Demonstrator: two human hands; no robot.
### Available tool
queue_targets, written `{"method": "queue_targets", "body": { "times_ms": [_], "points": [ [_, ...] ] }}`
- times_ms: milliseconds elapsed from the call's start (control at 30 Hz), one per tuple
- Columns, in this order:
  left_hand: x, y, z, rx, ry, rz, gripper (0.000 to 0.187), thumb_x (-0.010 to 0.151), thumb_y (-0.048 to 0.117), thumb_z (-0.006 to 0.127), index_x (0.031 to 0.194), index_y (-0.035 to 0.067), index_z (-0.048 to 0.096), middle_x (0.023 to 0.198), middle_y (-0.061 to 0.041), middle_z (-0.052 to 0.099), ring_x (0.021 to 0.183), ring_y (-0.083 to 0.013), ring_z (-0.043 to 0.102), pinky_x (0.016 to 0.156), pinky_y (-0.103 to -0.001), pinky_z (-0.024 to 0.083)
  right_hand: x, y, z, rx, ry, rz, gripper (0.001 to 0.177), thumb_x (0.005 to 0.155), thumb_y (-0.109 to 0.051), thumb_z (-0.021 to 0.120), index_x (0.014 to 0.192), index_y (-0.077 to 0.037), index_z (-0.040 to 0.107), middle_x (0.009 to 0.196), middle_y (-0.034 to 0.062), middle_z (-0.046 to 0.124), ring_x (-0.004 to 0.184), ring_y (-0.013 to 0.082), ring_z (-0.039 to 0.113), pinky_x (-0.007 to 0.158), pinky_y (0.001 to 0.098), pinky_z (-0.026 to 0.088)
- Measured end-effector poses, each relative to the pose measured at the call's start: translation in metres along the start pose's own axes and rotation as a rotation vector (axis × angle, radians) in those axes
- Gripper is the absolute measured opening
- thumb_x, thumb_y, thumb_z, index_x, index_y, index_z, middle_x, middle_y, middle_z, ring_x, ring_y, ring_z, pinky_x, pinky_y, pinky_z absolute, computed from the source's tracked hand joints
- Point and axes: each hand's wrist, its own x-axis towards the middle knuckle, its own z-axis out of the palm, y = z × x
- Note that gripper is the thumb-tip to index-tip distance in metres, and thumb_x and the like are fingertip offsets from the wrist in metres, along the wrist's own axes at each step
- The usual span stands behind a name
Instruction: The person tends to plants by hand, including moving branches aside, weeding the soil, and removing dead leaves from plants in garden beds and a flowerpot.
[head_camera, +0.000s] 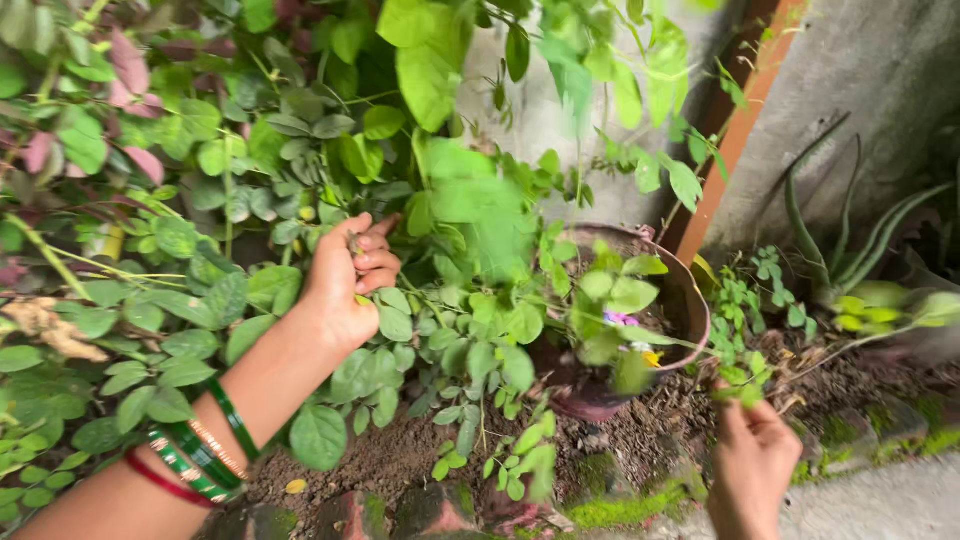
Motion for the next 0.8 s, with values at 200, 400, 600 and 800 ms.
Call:
{"method": "queue_targets", "body": {
  "times_ms": [200,400,600,800],
  "points": [
    [-0.03,-0.018,0.019,0.031,-0.129,0.064,0.017,0.101,0.015,0.057,0.09,0.016,0.044,0.074,0.011,0.043,0.056,0.0,0.037,0.04,-0.018,0.021,-0.025,0.013,0.001,0.148,-0.093,0.057,0.019,0.098,-0.015,0.062,0.11,-0.003,0.072,0.098,-0.0011,0.073,0.087,0.0032,0.062,0.08,0.0203,0.047],
    [-0.063,-0.047,0.061,0.118,-0.176,-0.068,0.042,0.093,0.017,0.054,0.132,0.003,0.061,0.066,0.01,0.043,0.047,0.0,0.035,0.036,-0.018,0.021,-0.034,0.023,-0.003,0.213,-0.139,0.235,0.017,0.101,-0.02,0.065,0.104,-0.004,0.071,0.095,0.0002,0.069,0.086,0.0064,0.059,0.08,0.0228,0.048],
    [-0.086,-0.082,0.075,0.051,-0.229,-0.318,0.045,0.086,0.01,0.047,0.128,0.004,0.061,0.065,0.01,0.045,0.048,0.0001,0.037,0.036,-0.018,0.022,-0.04,0.016,0.009,0.094,-0.275,0.477,0.015,0.097,-0.017,0.068,0.096,-0.004,0.076,0.085,0.0023,0.065,0.07,0.0117,0.05,0.063,0.0296,0.041],
    [-0.09,-0.113,0.082,0.348,-0.138,-0.374,0.03,0.091,0.019,0.062,0.118,0.007,0.067,0.061,0.012,0.042,0.045,0.0012,0.034,0.033,-0.016,0.021,-0.081,0.041,0.055,0.032,-0.463,0.548,0.011,0.089,-0.011,0.067,0.09,-0.005,0.077,0.083,0.0064,0.073,0.073,0.0151,0.063,0.069,0.0309,0.051]
  ]
}}
